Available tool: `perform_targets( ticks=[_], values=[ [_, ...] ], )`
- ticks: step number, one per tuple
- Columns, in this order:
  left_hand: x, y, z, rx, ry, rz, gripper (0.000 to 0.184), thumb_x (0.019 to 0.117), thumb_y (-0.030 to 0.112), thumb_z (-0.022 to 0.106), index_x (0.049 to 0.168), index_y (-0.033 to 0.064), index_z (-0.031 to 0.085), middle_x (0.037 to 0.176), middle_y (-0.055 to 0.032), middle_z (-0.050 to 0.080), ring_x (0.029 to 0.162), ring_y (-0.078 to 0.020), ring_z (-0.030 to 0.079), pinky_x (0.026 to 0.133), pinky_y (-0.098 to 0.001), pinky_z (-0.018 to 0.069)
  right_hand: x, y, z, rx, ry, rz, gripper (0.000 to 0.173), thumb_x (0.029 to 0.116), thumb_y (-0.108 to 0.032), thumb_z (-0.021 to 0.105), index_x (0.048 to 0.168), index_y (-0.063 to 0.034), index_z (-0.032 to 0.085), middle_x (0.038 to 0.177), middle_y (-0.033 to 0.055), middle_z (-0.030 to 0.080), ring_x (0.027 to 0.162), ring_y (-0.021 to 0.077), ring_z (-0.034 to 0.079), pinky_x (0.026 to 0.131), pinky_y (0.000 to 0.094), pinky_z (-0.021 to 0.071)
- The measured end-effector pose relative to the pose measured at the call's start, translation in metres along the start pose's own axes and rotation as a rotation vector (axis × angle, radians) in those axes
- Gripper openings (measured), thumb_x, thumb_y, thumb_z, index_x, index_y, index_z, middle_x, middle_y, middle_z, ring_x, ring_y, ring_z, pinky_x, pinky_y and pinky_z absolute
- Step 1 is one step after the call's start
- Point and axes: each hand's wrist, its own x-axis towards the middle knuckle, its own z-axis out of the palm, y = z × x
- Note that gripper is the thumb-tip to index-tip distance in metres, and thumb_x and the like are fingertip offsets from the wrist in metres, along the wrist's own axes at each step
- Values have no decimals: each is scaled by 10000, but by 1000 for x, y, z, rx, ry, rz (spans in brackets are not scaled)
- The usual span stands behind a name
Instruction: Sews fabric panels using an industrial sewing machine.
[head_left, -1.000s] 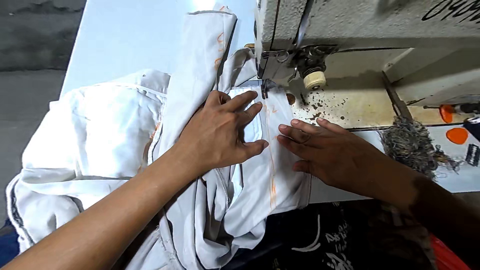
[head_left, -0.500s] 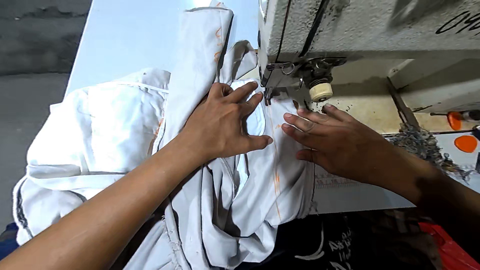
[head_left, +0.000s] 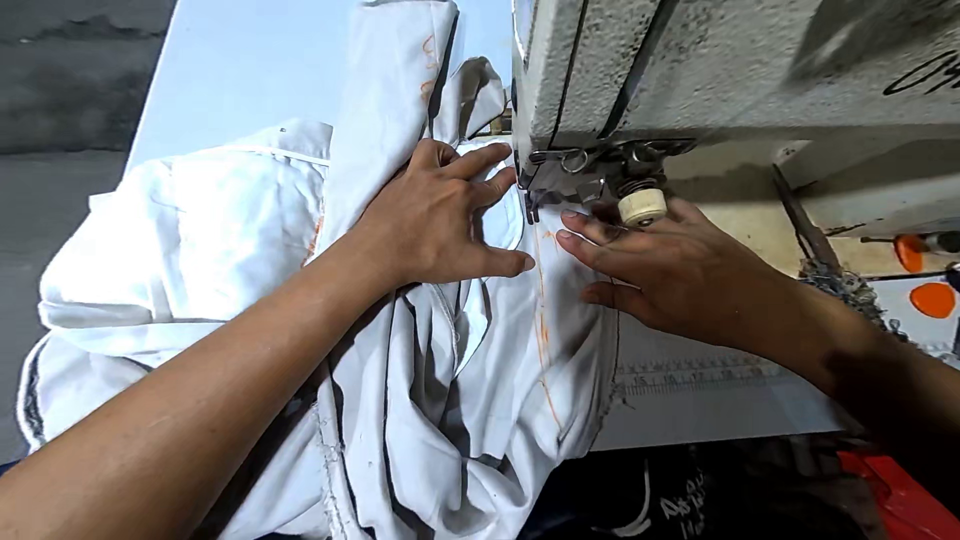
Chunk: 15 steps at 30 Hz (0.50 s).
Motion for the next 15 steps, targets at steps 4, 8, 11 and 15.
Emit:
perform_targets(
  ticks=[4,8,11,15],
  values=[
    [9,-6,-5,-2,-81,-30,1049,727,941,459,1494,233,564,1660,29,352,1367,-320,454,1029,-529,415,7,6,-2,-1,-21,6,543,1064,-540,352,1482,-270,570,1535,-14,539,1442,273,472,1143,672,319],
    [17,-8,-15,-34,-132,-75,1048,733,902,546,1531,223,515,1679,57,305,1392,-327,415,999,-533,431,15,9,-8,12,-46,25,532,1059,-513,375,1470,-250,585,1452,50,612,1422,314,490,1147,692,299],
    [24,-14,-16,-26,-126,-69,1053,717,918,540,1526,244,522,1678,56,307,1406,-325,410,1015,-547,434,22,7,-16,-4,-157,94,548,1069,-534,341,1501,-268,548,1467,56,599,1442,322,464,1159,678,287],
    [31,-22,-16,-22,-107,-55,1068,709,942,507,1528,256,520,1670,61,324,1399,-305,422,1030,-541,425,30,13,-19,21,-230,185,555,1051,-597,315,1474,-338,566,1529,-36,542,1498,260,380,1166,622,284]
  ],
)
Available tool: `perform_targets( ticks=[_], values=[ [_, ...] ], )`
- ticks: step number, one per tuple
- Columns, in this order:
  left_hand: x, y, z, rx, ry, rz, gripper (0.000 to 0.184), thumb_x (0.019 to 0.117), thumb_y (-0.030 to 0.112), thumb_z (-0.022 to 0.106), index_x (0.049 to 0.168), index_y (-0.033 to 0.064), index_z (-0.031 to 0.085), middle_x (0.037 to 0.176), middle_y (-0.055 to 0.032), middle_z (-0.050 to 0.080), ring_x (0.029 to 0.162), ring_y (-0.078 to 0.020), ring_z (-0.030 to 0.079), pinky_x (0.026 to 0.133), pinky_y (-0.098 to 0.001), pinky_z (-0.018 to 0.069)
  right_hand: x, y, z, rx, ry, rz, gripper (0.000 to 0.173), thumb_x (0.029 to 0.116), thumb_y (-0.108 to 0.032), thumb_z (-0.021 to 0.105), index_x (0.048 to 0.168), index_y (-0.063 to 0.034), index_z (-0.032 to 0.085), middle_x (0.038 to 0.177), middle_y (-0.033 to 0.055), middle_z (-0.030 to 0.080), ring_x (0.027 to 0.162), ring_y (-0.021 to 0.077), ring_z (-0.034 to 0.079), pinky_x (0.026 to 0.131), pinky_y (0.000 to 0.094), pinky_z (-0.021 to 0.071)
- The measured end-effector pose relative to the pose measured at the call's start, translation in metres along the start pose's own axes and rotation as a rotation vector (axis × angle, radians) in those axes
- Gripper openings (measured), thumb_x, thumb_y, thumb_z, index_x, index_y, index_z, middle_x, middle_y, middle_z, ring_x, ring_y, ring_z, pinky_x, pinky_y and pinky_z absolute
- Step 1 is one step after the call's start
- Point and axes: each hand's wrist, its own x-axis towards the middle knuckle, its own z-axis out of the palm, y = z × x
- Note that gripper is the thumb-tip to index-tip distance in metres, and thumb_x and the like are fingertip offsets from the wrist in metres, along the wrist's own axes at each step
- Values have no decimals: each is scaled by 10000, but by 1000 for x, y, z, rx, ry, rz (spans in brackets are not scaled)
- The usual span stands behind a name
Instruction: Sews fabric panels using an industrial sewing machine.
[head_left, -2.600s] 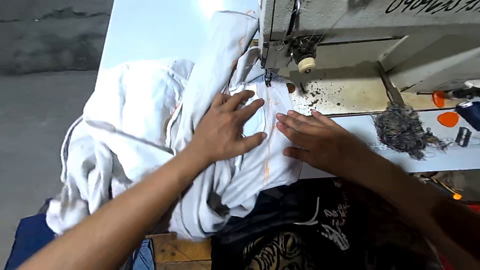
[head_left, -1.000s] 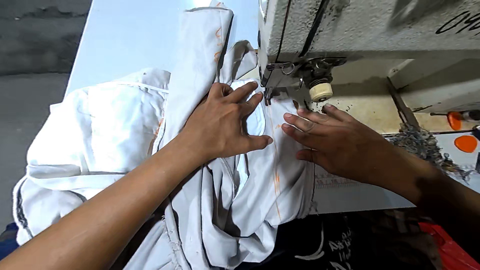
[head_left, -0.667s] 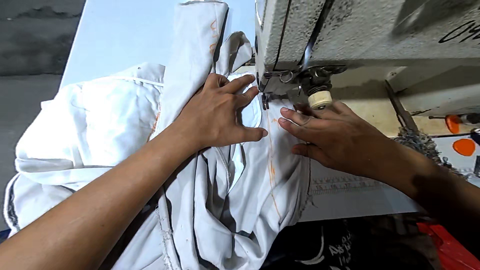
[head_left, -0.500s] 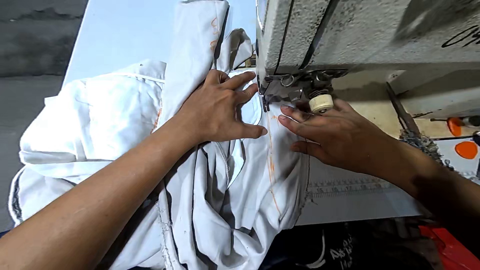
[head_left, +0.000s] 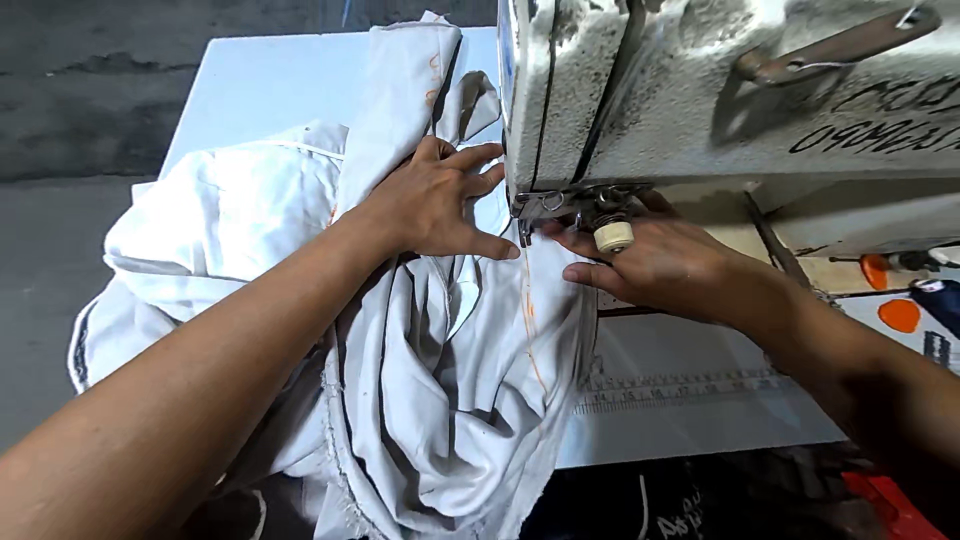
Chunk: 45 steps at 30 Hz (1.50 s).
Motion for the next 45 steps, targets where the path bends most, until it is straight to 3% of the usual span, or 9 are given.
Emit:
perform_targets(
  ticks=[8,11,13,17,19,27,33,37,45],
  values=[
    [-1,2,-15,37,-1,-43,1011,803,833,583,1574,196,437,1633,-18,398,1414,-372,435,1019,-627,442,10,2,-15,98,-49,36,461,1042,-525,492,1382,-263,660,1463,4,603,1457,302,430,1133,617,335],
    [-71,53,-25,125,271,90,417,955,349,691,1198,10,699,1167,-203,701,1101,-440,651,865,-624,522,6,-7,-10,106,82,20,386,1032,-417,570,1324,-202,701,1377,70,658,1408,326,490,1174,592,313],
    [-144,101,-4,115,441,283,265,1018,300,557,1043,89,716,978,-109,722,937,-311,695,793,-494,549,-5,-24,7,79,310,-84,308,1010,-257,613,1255,-111,730,1214,148,713,1222,358,631,1129,590,403],
    [-230,144,62,299,284,399,293,1095,125,387,1306,182,582,1416,-26,604,1305,-225,566,1063,-471,421,-30,-81,42,174,537,-146,391,1056,-294,498,1266,-36,704,1352,138,668,1299,280,617,1101,493,482],
    [-227,125,92,357,442,405,254,1081,98,389,1205,155,603,1399,-35,606,1317,-224,555,1092,-478,406,-38,-92,52,219,380,-69,532,1071,-419,439,1410,-43,605,1506,133,550,1424,274,495,1170,503,393],
    [-186,212,73,-22,355,559,185,979,139,568,876,58,700,748,-84,651,631,-231,661,566,-369,562,-52,-62,26,256,18,-122,614,1017,-501,553,1538,-181,497,1638,55,392,1532,300,313,1204,683,187],
    [-113,131,46,-51,368,232,325,1028,338,523,1101,126,759,1226,-65,715,1162,-233,672,985,-476,533,-91,-74,43,225,79,-151,500,1056,-456,463,1405,-133,621,1544,42,526,1497,252,392,1206,629,255],
    [-120,91,60,36,376,165,358,1003,415,493,986,191,772,1219,5,724,1146,-185,666,936,-469,511,-102,-69,60,159,286,-159,561,1072,-549,344,1452,-218,591,1536,-18,538,1446,212,472,1153,593,374],
    [-114,82,67,2,395,171,500,994,513,470,1241,183,753,1331,-37,684,1166,-223,653,933,-458,511,-98,-69,59,82,297,-168,563,1068,-548,352,1437,-204,602,1500,-6,574,1397,218,527,1097,555,439]
  ],
)
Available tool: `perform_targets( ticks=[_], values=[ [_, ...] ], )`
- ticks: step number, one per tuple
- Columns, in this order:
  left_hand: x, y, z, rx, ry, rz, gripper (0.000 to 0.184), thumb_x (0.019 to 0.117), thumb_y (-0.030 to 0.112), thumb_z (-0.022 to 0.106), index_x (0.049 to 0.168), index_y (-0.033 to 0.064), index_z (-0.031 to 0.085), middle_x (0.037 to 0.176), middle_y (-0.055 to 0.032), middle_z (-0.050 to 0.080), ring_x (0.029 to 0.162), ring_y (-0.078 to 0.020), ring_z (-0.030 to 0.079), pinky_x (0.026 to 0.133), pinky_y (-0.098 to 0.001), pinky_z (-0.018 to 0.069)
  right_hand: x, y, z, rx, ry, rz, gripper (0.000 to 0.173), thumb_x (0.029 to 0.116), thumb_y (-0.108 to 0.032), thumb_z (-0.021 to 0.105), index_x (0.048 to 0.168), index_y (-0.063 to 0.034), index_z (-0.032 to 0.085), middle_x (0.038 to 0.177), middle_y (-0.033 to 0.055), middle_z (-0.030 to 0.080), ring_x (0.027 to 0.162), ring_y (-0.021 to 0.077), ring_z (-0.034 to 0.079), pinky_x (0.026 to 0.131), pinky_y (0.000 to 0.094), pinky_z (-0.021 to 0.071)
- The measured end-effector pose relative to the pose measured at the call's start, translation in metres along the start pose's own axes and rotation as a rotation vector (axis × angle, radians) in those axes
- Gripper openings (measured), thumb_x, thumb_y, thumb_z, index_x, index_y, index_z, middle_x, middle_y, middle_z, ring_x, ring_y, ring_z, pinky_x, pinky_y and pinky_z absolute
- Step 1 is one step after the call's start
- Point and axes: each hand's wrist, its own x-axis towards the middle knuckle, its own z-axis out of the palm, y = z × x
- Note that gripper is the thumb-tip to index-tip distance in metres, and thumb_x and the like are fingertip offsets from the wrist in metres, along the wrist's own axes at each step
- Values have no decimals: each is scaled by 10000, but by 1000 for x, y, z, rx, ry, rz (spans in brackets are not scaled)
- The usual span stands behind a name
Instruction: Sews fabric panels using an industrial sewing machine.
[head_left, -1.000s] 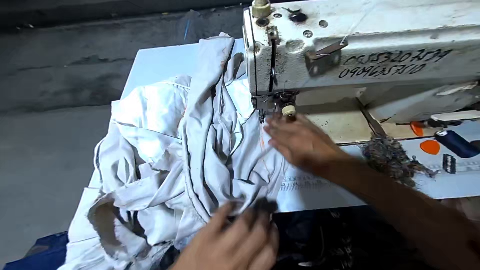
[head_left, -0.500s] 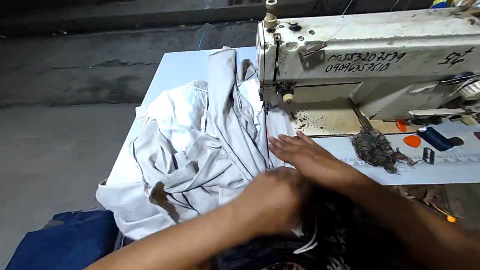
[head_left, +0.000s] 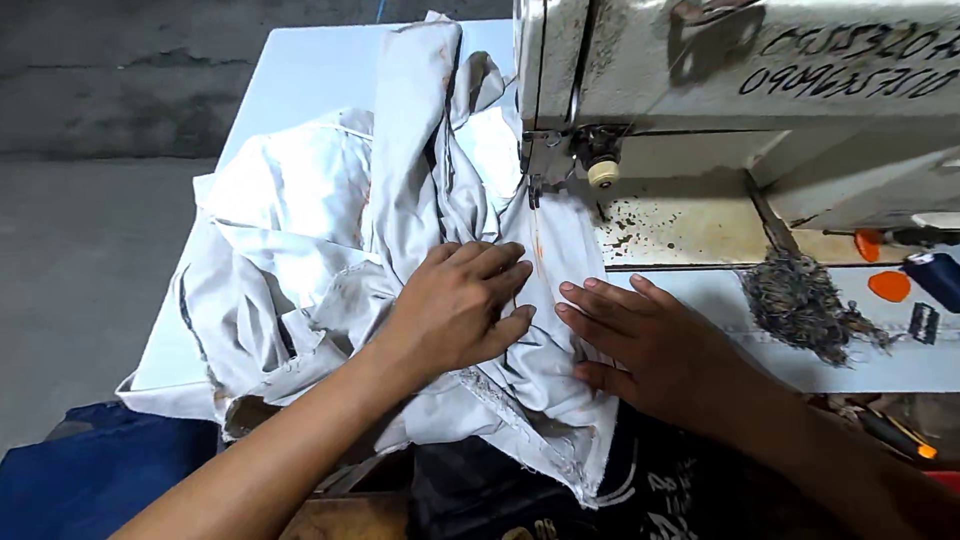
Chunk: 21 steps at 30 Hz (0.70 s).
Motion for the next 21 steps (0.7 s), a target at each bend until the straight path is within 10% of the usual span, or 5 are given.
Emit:
perform_targets(
  ticks=[21],
  values=[
    [45,-75,4,2,13,175,551,974,565,443,1261,206,748,1360,-41,676,1248,-263,622,972,-489,490,48,14,-3,-69,-33,51,575,1068,-539,349,1442,-188,608,1552,18,520,1440,234,478,1143,556,394]
  ],
)
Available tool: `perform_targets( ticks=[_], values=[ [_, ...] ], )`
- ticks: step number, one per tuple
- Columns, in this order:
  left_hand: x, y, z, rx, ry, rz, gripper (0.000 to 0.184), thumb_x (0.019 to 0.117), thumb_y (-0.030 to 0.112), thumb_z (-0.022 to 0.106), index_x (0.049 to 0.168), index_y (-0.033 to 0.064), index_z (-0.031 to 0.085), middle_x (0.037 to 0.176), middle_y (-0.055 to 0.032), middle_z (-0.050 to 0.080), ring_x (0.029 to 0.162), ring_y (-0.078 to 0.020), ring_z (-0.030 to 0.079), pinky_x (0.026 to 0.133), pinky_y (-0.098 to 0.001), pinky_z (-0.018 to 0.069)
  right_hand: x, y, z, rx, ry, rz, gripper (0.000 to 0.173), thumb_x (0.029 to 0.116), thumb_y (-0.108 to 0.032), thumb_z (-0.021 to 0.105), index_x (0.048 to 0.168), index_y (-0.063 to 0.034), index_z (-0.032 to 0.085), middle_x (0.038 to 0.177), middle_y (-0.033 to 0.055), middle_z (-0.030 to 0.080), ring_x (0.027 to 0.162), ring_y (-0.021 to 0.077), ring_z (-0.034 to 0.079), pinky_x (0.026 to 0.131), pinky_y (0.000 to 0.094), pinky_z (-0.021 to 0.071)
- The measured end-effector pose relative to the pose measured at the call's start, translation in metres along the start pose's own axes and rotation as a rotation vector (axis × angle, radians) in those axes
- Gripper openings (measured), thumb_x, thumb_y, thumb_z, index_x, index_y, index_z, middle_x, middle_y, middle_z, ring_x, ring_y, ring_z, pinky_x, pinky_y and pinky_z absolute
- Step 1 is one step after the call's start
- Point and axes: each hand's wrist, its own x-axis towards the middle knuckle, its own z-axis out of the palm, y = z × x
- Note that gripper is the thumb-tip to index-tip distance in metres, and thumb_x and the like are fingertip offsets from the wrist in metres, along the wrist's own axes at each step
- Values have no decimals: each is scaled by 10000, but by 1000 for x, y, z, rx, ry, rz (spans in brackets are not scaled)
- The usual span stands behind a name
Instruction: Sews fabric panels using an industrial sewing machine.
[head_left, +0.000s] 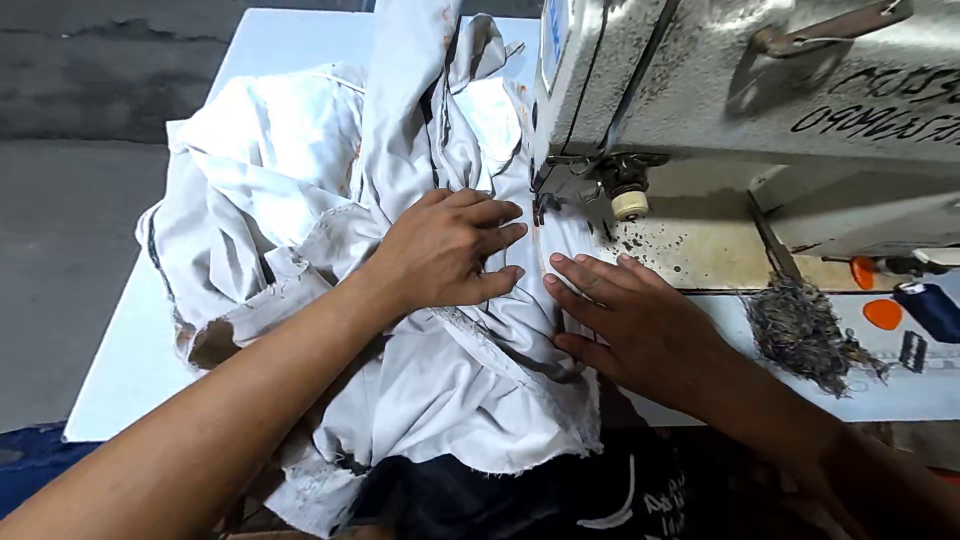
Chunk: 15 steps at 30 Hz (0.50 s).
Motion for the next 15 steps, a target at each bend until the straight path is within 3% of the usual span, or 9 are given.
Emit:
perform_targets(
  ticks=[11,13,15],
  values=[
    [23,-44,1,11,-14,133,548,971,575,454,1268,219,747,1332,-38,686,1146,-263,644,898,-475,486,25,6,5,-22,42,50,580,1061,-559,358,1431,-197,621,1535,25,538,1417,224,504,1131,508,418],
    [27,-46,-8,17,-79,129,555,979,576,445,1267,209,746,1348,-41,678,1184,-272,636,936,-507,477,26,7,6,-14,60,46,577,1059,-551,378,1425,-181,626,1532,43,540,1412,237,511,1124,523,424],
    [21,-28,-29,13,-82,105,524,1007,548,444,1169,168,768,1288,-40,702,1205,-272,641,1020,-562,453,28,9,4,-2,71,29,581,1056,-554,397,1422,-166,627,1529,68,540,1402,252,519,1125,526,424]
  ],
)
